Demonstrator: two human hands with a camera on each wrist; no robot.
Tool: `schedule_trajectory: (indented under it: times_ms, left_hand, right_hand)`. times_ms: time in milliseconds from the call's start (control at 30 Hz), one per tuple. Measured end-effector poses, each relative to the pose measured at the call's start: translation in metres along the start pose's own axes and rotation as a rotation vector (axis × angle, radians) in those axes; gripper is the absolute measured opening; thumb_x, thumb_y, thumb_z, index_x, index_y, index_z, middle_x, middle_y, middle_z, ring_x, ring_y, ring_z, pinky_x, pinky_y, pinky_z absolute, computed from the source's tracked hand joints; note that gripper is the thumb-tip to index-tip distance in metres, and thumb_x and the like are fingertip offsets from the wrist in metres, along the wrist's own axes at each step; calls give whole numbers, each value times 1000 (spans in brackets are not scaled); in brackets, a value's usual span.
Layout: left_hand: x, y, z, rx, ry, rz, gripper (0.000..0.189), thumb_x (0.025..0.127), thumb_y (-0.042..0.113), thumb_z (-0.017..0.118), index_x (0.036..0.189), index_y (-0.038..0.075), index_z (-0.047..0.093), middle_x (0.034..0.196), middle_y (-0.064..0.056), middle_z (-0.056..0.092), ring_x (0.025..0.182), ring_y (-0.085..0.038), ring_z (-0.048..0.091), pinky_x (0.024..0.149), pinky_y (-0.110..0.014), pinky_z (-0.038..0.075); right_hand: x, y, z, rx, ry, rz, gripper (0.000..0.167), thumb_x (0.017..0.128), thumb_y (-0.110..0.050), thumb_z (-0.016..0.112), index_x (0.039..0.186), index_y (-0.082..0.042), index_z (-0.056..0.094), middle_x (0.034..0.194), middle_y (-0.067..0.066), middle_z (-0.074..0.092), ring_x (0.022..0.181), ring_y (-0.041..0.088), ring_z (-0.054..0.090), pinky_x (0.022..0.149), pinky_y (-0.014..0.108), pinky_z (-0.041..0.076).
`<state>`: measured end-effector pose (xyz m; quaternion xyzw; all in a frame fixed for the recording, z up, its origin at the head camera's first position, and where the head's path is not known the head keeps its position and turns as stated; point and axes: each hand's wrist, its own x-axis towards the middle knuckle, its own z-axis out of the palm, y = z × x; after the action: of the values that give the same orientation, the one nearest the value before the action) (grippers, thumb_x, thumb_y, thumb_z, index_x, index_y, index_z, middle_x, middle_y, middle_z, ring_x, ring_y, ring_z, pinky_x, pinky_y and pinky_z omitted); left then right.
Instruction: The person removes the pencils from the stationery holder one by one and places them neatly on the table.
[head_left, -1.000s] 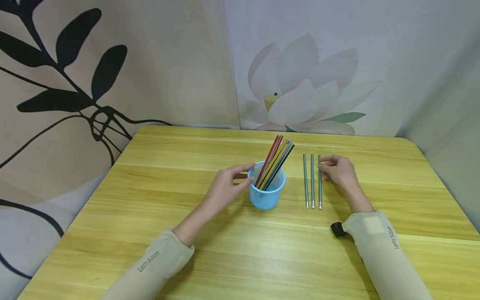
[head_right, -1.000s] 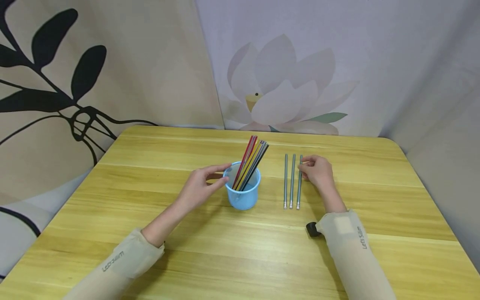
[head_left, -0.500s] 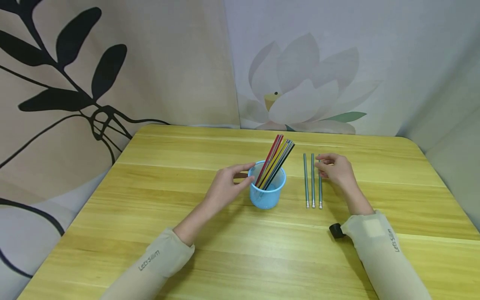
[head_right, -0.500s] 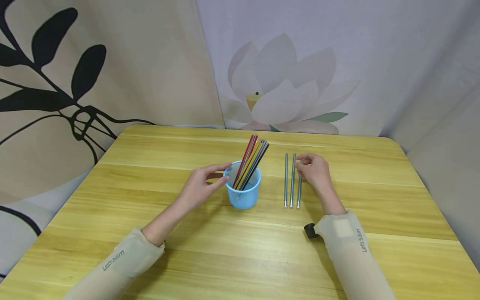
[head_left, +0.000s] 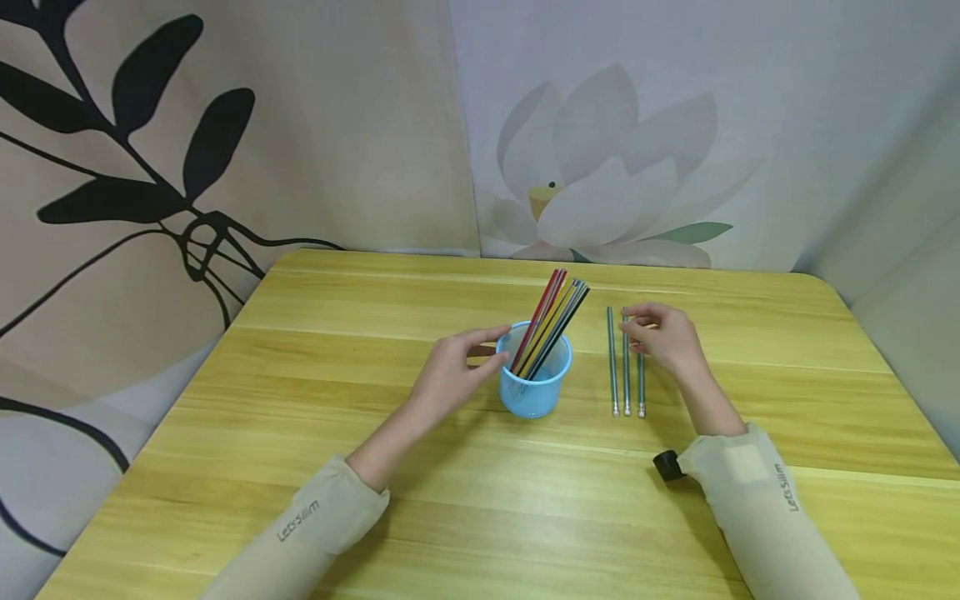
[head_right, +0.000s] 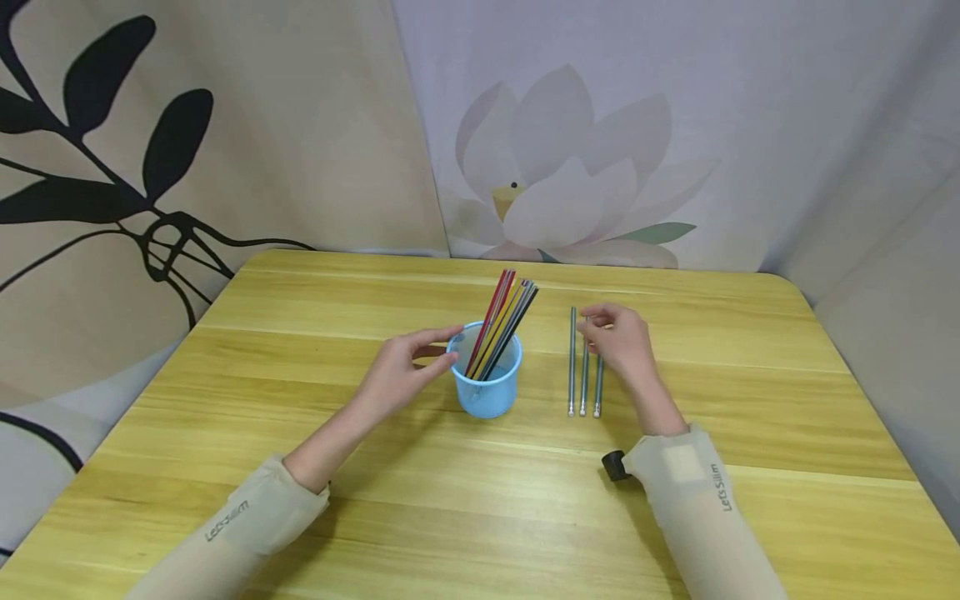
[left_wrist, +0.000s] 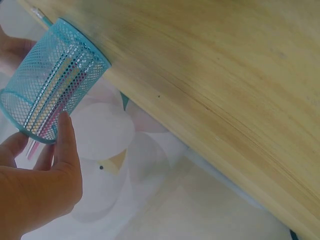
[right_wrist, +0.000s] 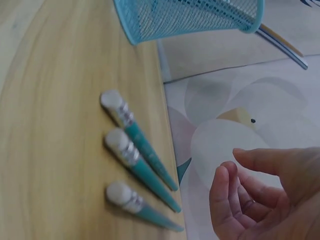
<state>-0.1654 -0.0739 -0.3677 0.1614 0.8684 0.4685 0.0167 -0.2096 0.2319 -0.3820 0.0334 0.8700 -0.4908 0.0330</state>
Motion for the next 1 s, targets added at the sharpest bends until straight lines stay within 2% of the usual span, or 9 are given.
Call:
schedule_trajectory:
  times_ms: [333, 633, 867, 1000]
  left_hand:
    - [1, 0, 1, -3, 18, 26, 39, 95, 17, 68, 134, 10, 64, 134, -14, 65, 109, -32, 71, 85, -36, 62]
    - [1, 0, 1, 8, 10, 6, 39, 96, 19, 68, 134, 12, 64, 133, -13, 66, 109, -31, 71, 87, -37, 62]
    - [0, 1, 0, -5, 5, 1, 39, 96, 18, 68, 134, 12, 64, 134, -12, 65, 110, -31, 71, 87, -36, 62]
    - [0, 0, 1, -10, 3, 0, 39, 96, 16, 68, 134, 12, 64, 134, -12, 65, 111, -31, 71, 88, -36, 62]
  right_hand:
    - [-6, -16, 6, 14, -19, -39, 37, 99, -17, 60, 130, 4, 60, 108, 13, 62, 83, 12, 66, 77, 26, 63]
    - [-12, -28, 11, 76, -69, -89, 41, 99, -20, 62, 131, 5, 59, 111, 19, 65, 81, 5, 63, 74, 23, 62]
    - [-17, -36, 15, 95, -101, -104, 40, 99, -23, 62, 131, 2, 59, 119, 23, 65, 91, 17, 66, 78, 25, 62]
    - [-19, -40, 17, 110, -115, -112, 40, 99, -22, 62, 131, 2, 60, 120, 23, 65, 92, 17, 66, 78, 24, 62]
